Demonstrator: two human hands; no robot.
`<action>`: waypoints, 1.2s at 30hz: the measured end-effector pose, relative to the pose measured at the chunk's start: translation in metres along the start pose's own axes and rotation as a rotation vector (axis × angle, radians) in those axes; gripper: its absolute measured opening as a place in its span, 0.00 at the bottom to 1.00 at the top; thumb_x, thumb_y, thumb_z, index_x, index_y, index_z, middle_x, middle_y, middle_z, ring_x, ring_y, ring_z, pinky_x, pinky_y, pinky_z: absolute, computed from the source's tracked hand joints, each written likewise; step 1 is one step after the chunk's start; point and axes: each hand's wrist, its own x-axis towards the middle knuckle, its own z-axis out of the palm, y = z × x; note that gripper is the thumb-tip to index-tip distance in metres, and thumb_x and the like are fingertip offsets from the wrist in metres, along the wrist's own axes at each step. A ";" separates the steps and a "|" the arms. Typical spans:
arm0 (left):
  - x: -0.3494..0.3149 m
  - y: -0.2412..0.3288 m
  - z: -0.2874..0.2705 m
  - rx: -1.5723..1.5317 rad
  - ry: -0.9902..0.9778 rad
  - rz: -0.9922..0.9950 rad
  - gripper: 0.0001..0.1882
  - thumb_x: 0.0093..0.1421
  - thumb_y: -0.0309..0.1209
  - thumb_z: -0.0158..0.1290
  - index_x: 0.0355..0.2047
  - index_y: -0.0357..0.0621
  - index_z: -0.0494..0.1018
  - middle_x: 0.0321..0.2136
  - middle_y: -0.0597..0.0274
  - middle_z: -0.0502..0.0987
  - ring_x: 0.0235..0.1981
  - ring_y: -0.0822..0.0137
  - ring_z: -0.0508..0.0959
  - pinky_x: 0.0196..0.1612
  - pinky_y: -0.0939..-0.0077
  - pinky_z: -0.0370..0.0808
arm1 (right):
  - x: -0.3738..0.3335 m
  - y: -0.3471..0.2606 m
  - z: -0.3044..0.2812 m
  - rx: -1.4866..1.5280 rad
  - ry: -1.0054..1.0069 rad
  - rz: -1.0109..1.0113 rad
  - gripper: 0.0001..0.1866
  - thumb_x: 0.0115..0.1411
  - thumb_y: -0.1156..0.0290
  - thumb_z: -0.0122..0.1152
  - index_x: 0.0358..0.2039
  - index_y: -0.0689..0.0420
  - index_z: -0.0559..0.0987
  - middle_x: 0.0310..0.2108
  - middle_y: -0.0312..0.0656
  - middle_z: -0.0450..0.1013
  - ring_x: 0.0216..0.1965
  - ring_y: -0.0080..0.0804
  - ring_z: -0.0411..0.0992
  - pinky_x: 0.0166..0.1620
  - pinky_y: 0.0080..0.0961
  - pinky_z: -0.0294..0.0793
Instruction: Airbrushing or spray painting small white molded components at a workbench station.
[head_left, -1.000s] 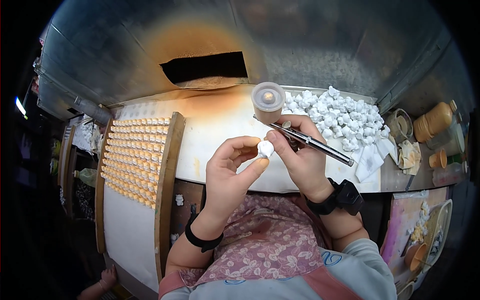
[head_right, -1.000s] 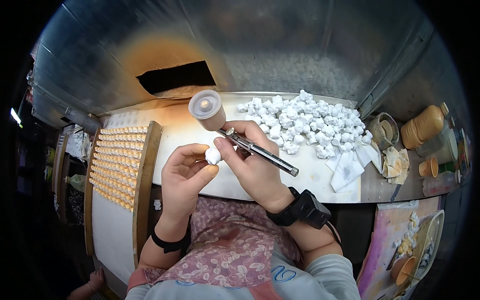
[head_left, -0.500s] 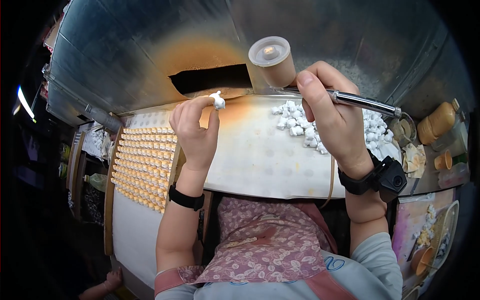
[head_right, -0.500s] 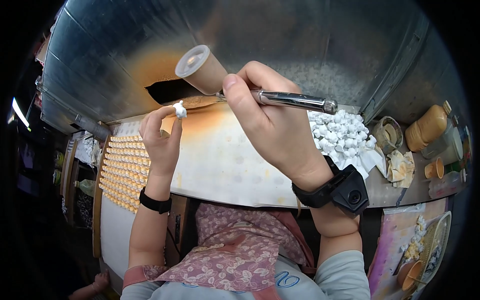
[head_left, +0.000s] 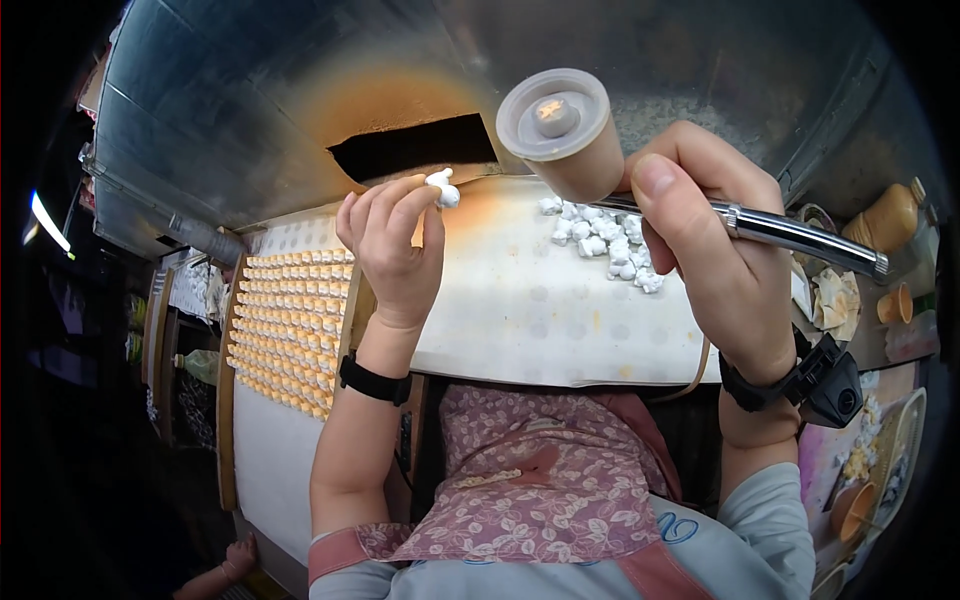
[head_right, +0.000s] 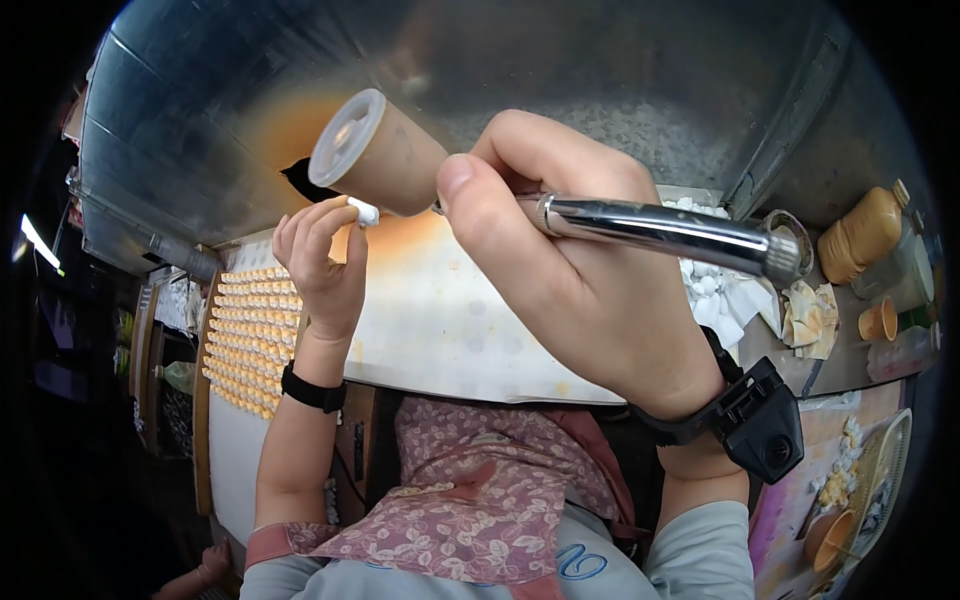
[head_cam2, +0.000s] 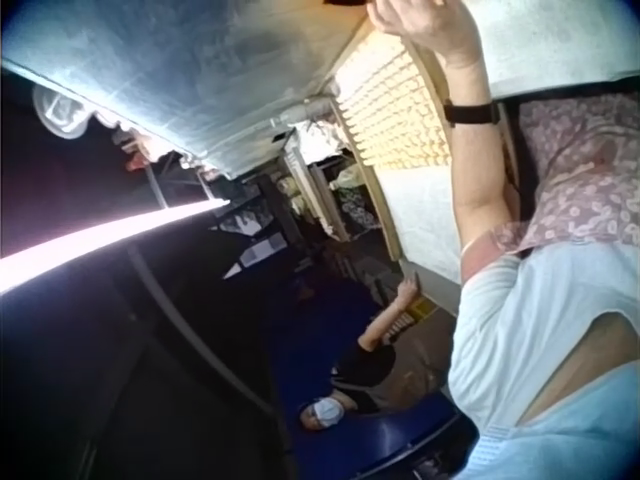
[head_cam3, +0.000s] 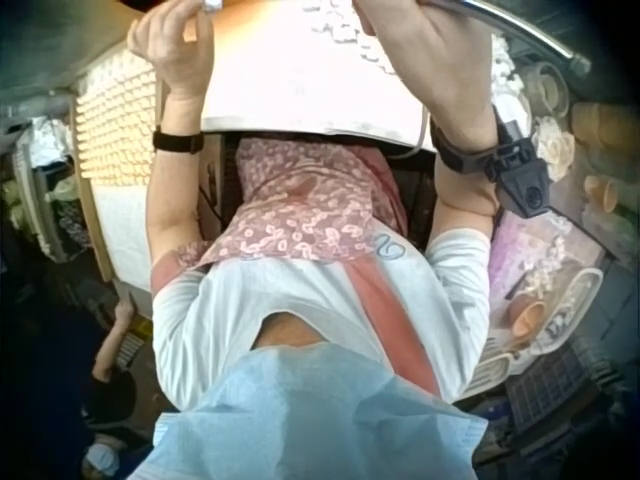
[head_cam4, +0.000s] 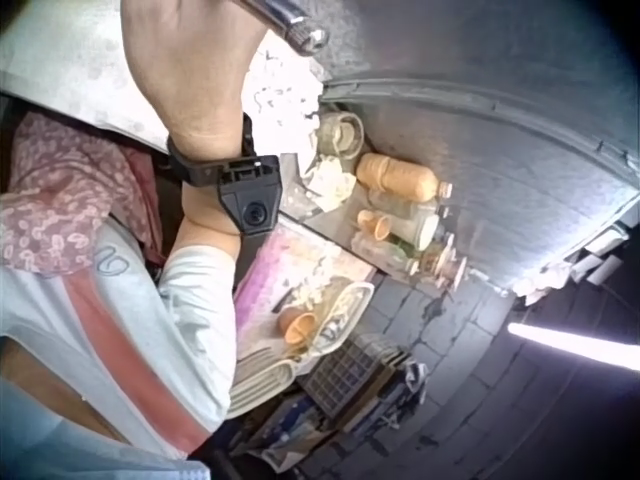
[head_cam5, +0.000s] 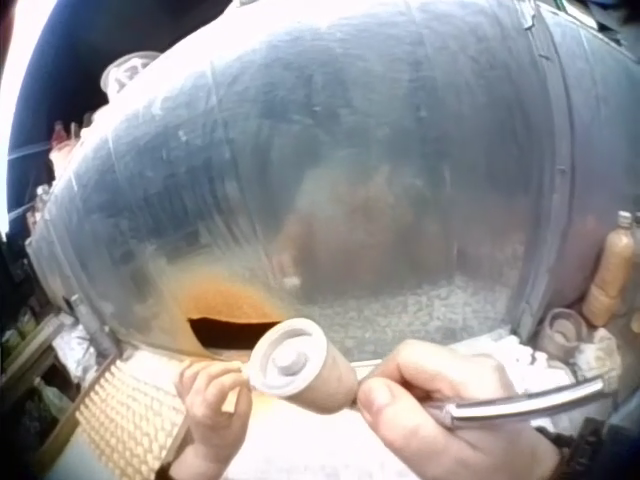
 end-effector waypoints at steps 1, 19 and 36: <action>0.000 0.001 0.000 -0.002 -0.004 0.002 0.14 0.41 0.19 0.54 0.29 0.48 0.69 0.32 0.68 0.73 0.36 0.68 0.70 0.47 0.70 0.57 | -0.001 -0.004 0.000 0.001 0.003 0.004 0.15 0.54 0.63 0.44 0.22 0.62 0.71 0.11 0.30 0.60 0.13 0.11 0.55 0.16 0.10 0.50; 0.000 0.000 -0.006 -1.347 -0.221 -1.256 0.15 0.50 0.20 0.48 0.40 0.38 0.65 0.35 0.61 0.71 0.35 0.75 0.70 0.39 0.83 0.65 | -0.020 -0.019 -0.008 0.212 0.123 0.117 0.15 0.54 0.63 0.44 0.22 0.63 0.70 0.13 0.32 0.61 0.14 0.12 0.56 0.18 0.10 0.52; 0.004 0.000 -0.014 -1.515 -0.300 -1.360 0.15 0.52 0.26 0.47 0.41 0.43 0.64 0.38 0.60 0.70 0.37 0.71 0.69 0.44 0.77 0.62 | -0.029 -0.018 -0.013 0.237 0.031 0.155 0.10 0.55 0.70 0.48 0.23 0.64 0.69 0.14 0.34 0.62 0.16 0.15 0.57 0.19 0.15 0.55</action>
